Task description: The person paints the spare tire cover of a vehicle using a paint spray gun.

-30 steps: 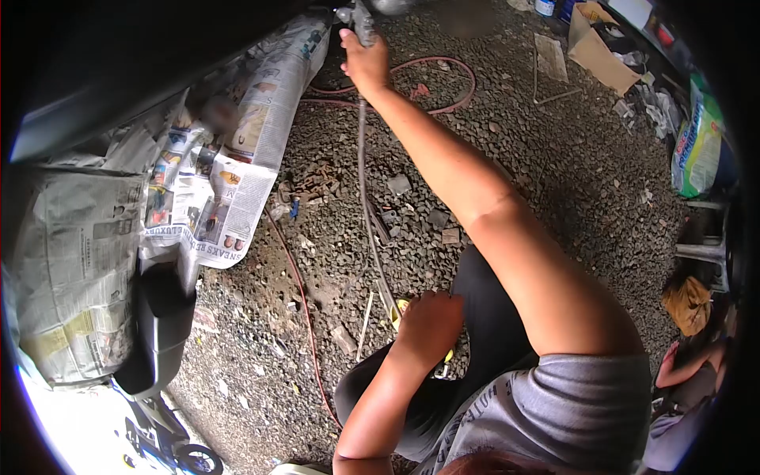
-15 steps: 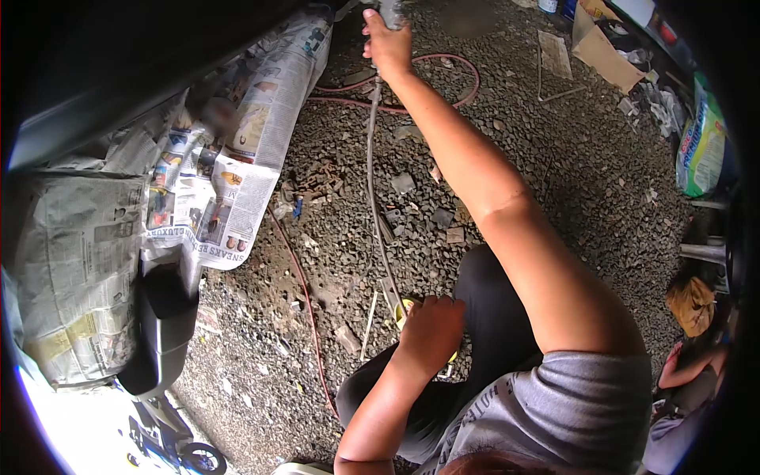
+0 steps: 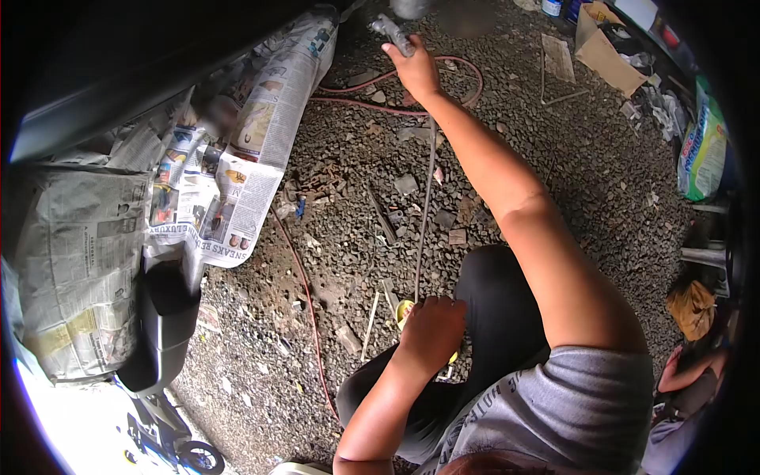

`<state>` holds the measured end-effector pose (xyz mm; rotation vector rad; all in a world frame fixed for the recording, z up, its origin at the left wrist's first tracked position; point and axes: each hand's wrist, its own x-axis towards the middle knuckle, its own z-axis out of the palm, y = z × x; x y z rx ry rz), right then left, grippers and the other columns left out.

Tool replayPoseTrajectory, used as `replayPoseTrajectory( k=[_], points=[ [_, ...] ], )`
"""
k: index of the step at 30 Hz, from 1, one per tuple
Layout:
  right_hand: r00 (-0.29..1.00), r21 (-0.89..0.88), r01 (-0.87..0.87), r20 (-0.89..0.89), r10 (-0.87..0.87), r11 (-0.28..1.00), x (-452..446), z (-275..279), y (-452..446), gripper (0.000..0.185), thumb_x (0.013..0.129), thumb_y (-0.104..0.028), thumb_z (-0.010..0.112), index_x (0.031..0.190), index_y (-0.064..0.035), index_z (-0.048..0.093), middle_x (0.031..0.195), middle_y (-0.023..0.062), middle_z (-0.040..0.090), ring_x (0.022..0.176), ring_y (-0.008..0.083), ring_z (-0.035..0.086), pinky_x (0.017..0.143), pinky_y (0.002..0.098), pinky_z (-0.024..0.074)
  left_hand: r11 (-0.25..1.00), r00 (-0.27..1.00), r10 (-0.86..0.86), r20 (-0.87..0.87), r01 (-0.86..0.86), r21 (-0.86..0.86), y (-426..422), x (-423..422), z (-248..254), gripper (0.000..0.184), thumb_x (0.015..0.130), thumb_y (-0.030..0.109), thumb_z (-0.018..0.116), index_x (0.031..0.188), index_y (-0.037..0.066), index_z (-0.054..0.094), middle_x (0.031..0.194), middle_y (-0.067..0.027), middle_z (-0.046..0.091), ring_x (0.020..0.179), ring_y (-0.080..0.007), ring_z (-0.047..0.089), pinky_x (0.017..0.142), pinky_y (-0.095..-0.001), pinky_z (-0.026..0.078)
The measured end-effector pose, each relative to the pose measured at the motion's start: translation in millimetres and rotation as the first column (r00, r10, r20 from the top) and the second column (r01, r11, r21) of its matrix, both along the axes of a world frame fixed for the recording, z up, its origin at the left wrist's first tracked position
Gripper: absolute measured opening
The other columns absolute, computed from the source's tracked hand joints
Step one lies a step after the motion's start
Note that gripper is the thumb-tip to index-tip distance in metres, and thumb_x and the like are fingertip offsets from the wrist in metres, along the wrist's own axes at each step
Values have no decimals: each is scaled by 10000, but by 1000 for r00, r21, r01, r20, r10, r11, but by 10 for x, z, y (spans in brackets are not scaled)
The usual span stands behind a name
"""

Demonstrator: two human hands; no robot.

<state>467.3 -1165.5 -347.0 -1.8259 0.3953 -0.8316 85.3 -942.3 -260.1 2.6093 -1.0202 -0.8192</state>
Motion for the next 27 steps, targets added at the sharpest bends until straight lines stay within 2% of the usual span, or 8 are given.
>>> replayPoseTrajectory(
  k=[5, 6, 9, 10, 13, 16, 19, 27],
  points=[
    [965, -18, -208, -165, 203, 978, -132, -141, -7, 617, 904, -584, 653, 1285, -100, 606, 922, 182, 726, 883, 407, 705, 738, 506, 542, 1000, 999, 7, -34, -7, 9, -12, 7, -11, 173, 884, 197, 660, 986, 57, 655, 967, -143, 678, 1019, -342, 640, 889, -474, 516],
    [986, -106, -148, -91, 138, 983, -132, -196, 2, 585, 916, -580, 639, 1230, -88, 614, 916, 185, 727, 873, 401, 708, 730, 502, 545, 1000, 999, 14, -44, -14, 1, -13, 13, 0, 172, 884, 196, 657, 983, 56, 655, 964, -146, 679, 1022, -345, 641, 895, -476, 514],
    [971, -63, -85, -228, 69, 994, -540, 264, 24, 555, 929, -565, 628, 1178, -70, 606, 929, 182, 731, 870, 413, 704, 730, 508, 544, 999, 1000, 18, -12, -18, -31, -10, 22, -57, 167, 882, 196, 650, 969, 54, 653, 950, -154, 685, 979, -359, 658, 861, -472, 531],
    [995, -134, -38, -97, 25, 990, -556, 201, -10, 508, 935, -504, 661, 1136, -44, 585, 861, 170, 715, 772, 366, 715, 648, 461, 551, 1000, 1000, 14, 10, -14, -5, -10, 50, -57, 169, 883, 198, 649, 972, 55, 656, 947, -155, 687, 963, -362, 663, 845, -471, 538],
    [976, 211, -217, 29, 215, 953, -1138, 522, 13, 470, 933, -436, 704, 1140, -33, 580, 781, 110, 678, 615, 246, 674, 539, 362, 523, 999, 994, 53, 91, -54, 2, -12, 202, -41, 173, 887, 200, 647, 984, 58, 663, 939, -157, 692, 921, -365, 675, 799, -468, 556],
    [967, 340, -251, 125, 222, 906, -1756, 865, 101, 409, 945, -376, 715, 1126, -32, 589, 739, 37, 636, 522, 109, 577, 468, 263, 463, 984, 970, 169, 176, -154, -92, 55, 432, -59, 224, 893, 205, 656, 1067, 65, 681, 983, -160, 700, 954, -352, 683, 824, -461, 560],
    [943, 328, -324, 189, 275, 887, -2129, 1133, -51, 368, 968, -358, 690, 1128, -40, 599, 756, 3, 638, 508, 63, 530, 459, 237, 445, 951, 936, 278, 217, -237, -197, 77, 548, -13, 289, 897, 222, 667, 1141, 67, 680, 1071, -169, 702, 1006, -350, 679, 873, -458, 552],
    [869, 128, -494, 73, 489, 860, -2017, 1649, -655, 397, 979, -357, 676, 1234, -53, 665, 921, 66, 740, 507, 53, 558, 425, 228, 454, 957, 957, 280, 74, -272, -102, 99, 507, 40, 379, 959, 325, 634, 1235, 68, 660, 1203, -191, 681, 1120, -370, 648, 961, -454, 521]
  ],
)
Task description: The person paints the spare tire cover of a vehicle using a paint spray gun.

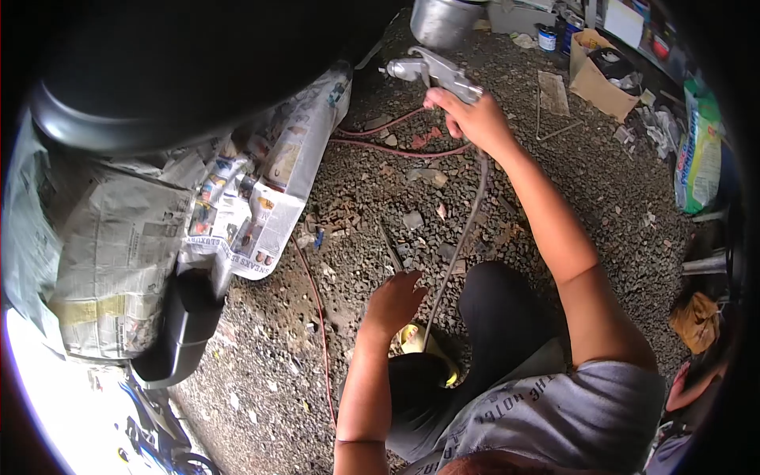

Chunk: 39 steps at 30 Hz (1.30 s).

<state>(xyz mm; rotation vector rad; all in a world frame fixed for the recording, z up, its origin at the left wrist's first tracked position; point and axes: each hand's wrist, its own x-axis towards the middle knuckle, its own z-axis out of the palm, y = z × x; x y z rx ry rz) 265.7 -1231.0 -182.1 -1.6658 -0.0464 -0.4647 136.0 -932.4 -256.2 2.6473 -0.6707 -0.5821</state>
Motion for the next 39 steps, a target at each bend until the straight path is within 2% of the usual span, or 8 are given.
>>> replayPoseTrajectory(
  k=[10, 15, 21, 25, 28, 29, 34, 39],
  points=[
    [893, 33, 437, 98, -438, 899, 972, 107, -785, 393, 899, -442, 746, 1018, -87, 626, 728, -9, 627, 446, 69, 503, 407, 246, 412, 1000, 999, -17, -39, 18, 25, 168, -87, -211, 438, 963, 350, 618, 1307, 80, 640, 1285, -189, 657, 1210, -361, 611, 1039, -439, 478],
    [911, -35, 375, 200, -361, 926, 547, 346, -547, 398, 920, -430, 732, 1074, -76, 639, 730, 1, 629, 438, 57, 479, 397, 243, 387, 997, 997, -39, -70, 43, 62, 132, -45, -207, 450, 974, 384, 586, 1304, 81, 631, 1292, -188, 650, 1217, -359, 604, 1041, -454, 473],
    [980, -216, 135, 172, -98, 967, -294, 774, 161, 472, 948, -488, 680, 1098, -41, 655, 736, 45, 658, 691, 154, 643, 635, 319, 528, 990, 992, -118, -35, 120, 75, 20, 86, -311, 423, 969, 351, 583, 1287, 76, 625, 1232, -197, 667, 1152, -380, 627, 990, -475, 498],
    [962, -166, -149, 202, 182, 975, -633, 988, 365, 376, 964, -406, 683, 950, -31, 682, 775, 60, 703, 412, 61, 504, 366, 228, 399, 987, 988, -152, -3, 152, 43, -54, 132, -355, 387, 959, 349, 588, 1253, 103, 642, 1166, -192, 682, 1115, -380, 640, 953, -484, 510],
    [959, -230, -144, 209, 193, 962, -591, 1096, 318, 380, 962, -418, 680, 926, -40, 683, 772, 60, 702, 422, 68, 511, 381, 227, 419, 984, 987, -152, -51, 156, 83, -79, 170, -369, 397, 950, 355, 592, 1254, 105, 637, 1160, -199, 680, 1111, -384, 640, 946, -490, 512],
    [982, -314, -92, 131, 139, 945, -551, 1145, 276, 464, 988, -401, 639, 1325, -83, 636, 828, 41, 700, 443, 47, 460, 409, 209, 400, 987, 987, -157, -28, 158, 39, -54, 179, -423, 401, 944, 352, 593, 1253, 99, 632, 1163, -206, 678, 1114, -385, 640, 942, -497, 512],
    [980, -191, 198, 61, -190, 961, -70, 1176, -265, 438, 908, -484, 721, 900, -49, 668, 768, 14, 634, 450, 46, 478, 400, 230, 402, 979, 983, -175, -46, 179, 101, -111, 204, -310, 420, 946, 357, 584, 1283, 111, 627, 1195, -197, 678, 1144, -377, 635, 971, -490, 507],
    [890, -65, 430, 197, -411, 900, 324, 1225, -807, 435, 876, -487, 741, 925, -59, 683, 735, 2, 621, 453, 62, 484, 413, 248, 411, 981, 987, -157, -40, 160, 106, -119, 209, -311, 414, 944, 384, 583, 1256, 118, 639, 1202, -184, 680, 1163, -363, 632, 985, -488, 506]
  ],
)
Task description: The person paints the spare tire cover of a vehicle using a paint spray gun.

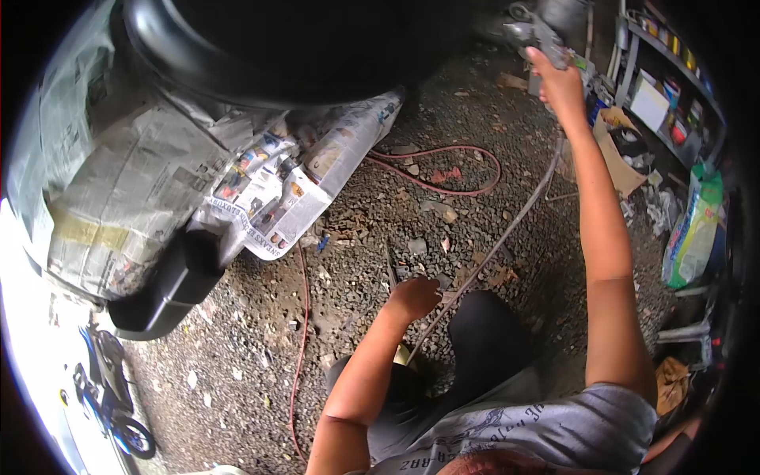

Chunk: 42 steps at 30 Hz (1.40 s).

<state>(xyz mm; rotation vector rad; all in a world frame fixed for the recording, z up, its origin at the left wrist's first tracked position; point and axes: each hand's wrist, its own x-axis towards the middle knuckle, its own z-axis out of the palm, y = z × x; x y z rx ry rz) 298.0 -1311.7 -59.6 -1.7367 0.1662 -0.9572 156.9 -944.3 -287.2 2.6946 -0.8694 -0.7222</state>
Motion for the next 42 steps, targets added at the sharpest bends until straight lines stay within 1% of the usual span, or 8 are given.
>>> replayPoseTrajectory(
  k=[11, 16, 21, 27, 29, 39, 40, 42],
  points=[
    [998, -96, -51, -44, 47, 994, -811, 144, 1192, 272, 942, -302, 708, 1004, -45, 643, 745, 2, 603, 467, 55, 464, 405, 235, 366, 996, 998, -34, -51, 38, 81, -66, 241, -433, 358, 887, 274, 579, 1158, 71, 699, 1178, -181, 706, 1120, -353, 675, 932, -480, 551],
    [970, -216, -239, -2, 244, 947, -1134, 26, 1908, 298, 929, -243, 751, 1098, -36, 619, 776, 12, 618, 516, 39, 478, 432, 216, 383, 999, 999, 12, -37, -10, 35, -114, 246, -173, 296, 902, 183, 588, 1128, 60, 735, 1195, -160, 715, 1112, -331, 692, 916, -456, 566],
    [830, -148, -558, -129, 543, 817, -1426, 166, 2298, 278, 947, -182, 730, 1131, 11, 649, 884, 63, 702, 516, 62, 499, 450, 227, 411, 999, 998, 12, -61, -9, 42, -145, 263, -31, 276, 897, 172, 603, 1105, 63, 748, 1199, -155, 716, 1107, -326, 696, 910, -451, 568],
    [855, -181, -517, -57, 516, 837, -1412, 74, 2134, 272, 1000, -190, 641, 1160, 29, 627, 981, 116, 722, 526, 78, 517, 435, 230, 419, 1000, 1000, -28, -8, 28, 7, -225, 211, -257, 281, 879, 201, 593, 1085, 88, 746, 1144, -147, 733, 1071, -334, 707, 884, -467, 575],
    [878, -157, -479, -65, 475, 864, -1382, -32, 2061, 287, 1003, -194, 637, 1188, 24, 611, 1005, 122, 712, 549, 79, 528, 433, 225, 418, 1000, 1000, -14, -18, 14, 24, -211, 100, 108, 272, 876, 181, 615, 1102, 103, 747, 1157, -137, 732, 1082, -322, 707, 893, -457, 572],
    [812, -172, -582, -70, 579, 795, -1421, -66, 2642, 237, 938, -133, 730, 1126, -20, 641, 957, 48, 697, 583, 44, 543, 461, 218, 426, 1000, 999, -15, -48, 14, -17, -317, 93, 170, 301, 889, 165, 623, 1157, 73, 723, 1138, -148, 738, 1057, -316, 718, 873, -447, 576],
    [805, -128, -590, -170, 568, 797, -1416, -10, 2622, 251, 930, -142, 745, 1129, -27, 643, 995, 51, 695, 671, 75, 588, 551, 241, 477, 1000, 999, -20, -49, 19, -24, -308, 106, 142, 309, 885, 167, 624, 1161, 68, 721, 1134, -153, 737, 1054, -320, 718, 875, -448, 576],
    [856, -246, -514, -92, 508, 822, -1285, -13, 2536, 221, 936, -131, 717, 1099, -8, 632, 917, 65, 687, 561, 70, 527, 487, 234, 434, 999, 998, -31, -45, 30, -26, -289, 148, 14, 326, 875, 172, 628, 1167, 60, 716, 1125, -163, 737, 1049, -328, 717, 879, -451, 576]
  ],
)
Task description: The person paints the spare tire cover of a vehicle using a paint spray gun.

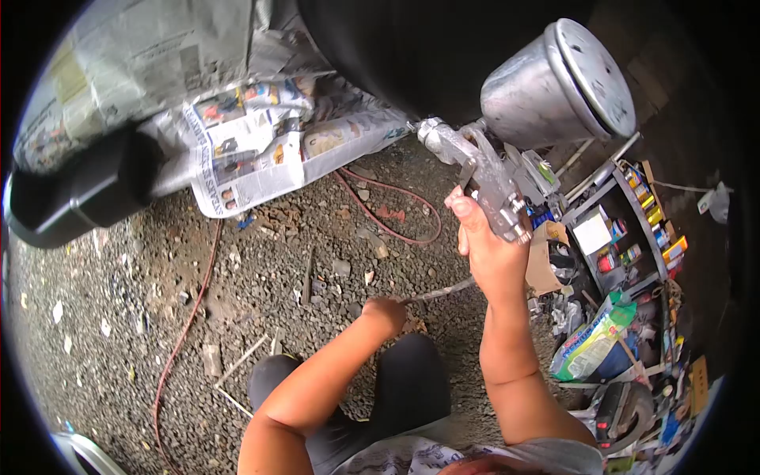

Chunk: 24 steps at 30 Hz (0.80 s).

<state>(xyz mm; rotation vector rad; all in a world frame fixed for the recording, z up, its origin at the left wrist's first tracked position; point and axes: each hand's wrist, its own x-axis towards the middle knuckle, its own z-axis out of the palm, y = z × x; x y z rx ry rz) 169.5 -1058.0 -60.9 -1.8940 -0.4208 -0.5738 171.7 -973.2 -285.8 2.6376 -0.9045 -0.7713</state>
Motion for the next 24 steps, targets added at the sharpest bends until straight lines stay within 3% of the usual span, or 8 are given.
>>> replayPoseTrajectory(
  k=[3, 6, 9, 14, 17, 20, 23, 24],
  points=[
    [989, 45, 136, 59, -139, 990, 147, 96, -180, 181, 935, -163, 720, 985, -6, 644, 789, 44, 649, 493, 64, 487, 449, 233, 406, 994, 995, -56, -82, 64, 91, 5, 99, -162, 300, 888, 163, 618, 1143, 72, 747, 1210, -144, 720, 1102, -312, 703, 887, -447, 571],
    [959, 127, 281, -61, -276, 951, 273, 287, -573, 241, 945, -242, 720, 898, -15, 653, 751, 35, 633, 472, 62, 477, 426, 234, 387, 978, 984, -150, -98, 162, 133, 13, 231, -510, 291, 873, 143, 601, 1105, 50, 751, 1194, -175, 716, 1096, -335, 699, 880, -460, 573],
    [910, 170, 408, -155, -384, 897, 530, 538, -1049, 264, 949, -267, 715, 879, -21, 646, 744, 31, 623, 454, 68, 473, 405, 233, 369, 978, 974, -188, -126, 197, 67, 119, 289, -789, 348, 857, 227, 597, 1115, 25, 715, 1110, -212, 722, 1065, -381, 692, 919, -468, 557],
    [840, 207, 543, -154, -521, 814, 1020, 948, -1839, 258, 935, -287, 731, 902, -41, 660, 723, 22, 614, 435, 66, 464, 387, 234, 367, 953, 929, 212, -302, -266, -148, 642, -307, -657, 437, 896, 391, 623, 1174, 57, 673, 1228, -202, 677, 1155, -392, 632, 979, -482, 510],
    [795, 170, 606, -165, -584, 777, 1287, 1267, -2272, 282, 929, -312, 732, 919, -37, 668, 735, 25, 636, 443, 63, 468, 388, 240, 377, 872, 840, 451, -301, -487, -55, 1099, -1030, -126, 456, 893, 411, 657, 1151, 35, 661, 1244, -229, 650, 1158, -431, 614, 978, -501, 496],
    [744, 122, 663, -214, -633, 738, 1440, 1537, -2496, 300, 929, -319, 726, 925, -26, 666, 765, 25, 660, 455, 67, 483, 410, 250, 389, 837, 820, 544, -178, -516, 181, 1441, -1926, 517, 662, 905, 507, 651, 1380, 59, 544, 1388, -272, 548, 1271, -481, 525, 1040, -507, 461],
    [756, 39, 625, -280, -592, 780, 1223, 1829, -2287, 298, 929, -318, 722, 938, -25, 670, 790, 23, 675, 474, 71, 492, 436, 261, 395, 524, 461, 800, -384, -849, 74, 1481, -3008, 949, 865, 919, 577, 619, 1554, 71, 323, 1500, -316, 408, 1359, -529, 417, 1111, -504, 408],
    [765, 15, 601, -300, -570, 799, 1103, 1898, -2155, 297, 922, -313, 727, 966, -25, 667, 788, 18, 671, 491, 72, 486, 457, 260, 394, 496, 394, 800, -452, -859, 129, 1442, -3287, 1167, 992, 921, 599, 611, 1596, 30, 157, 1519, -358, 348, 1402, -510, 376, 1154, -483, 367]
  ],
)
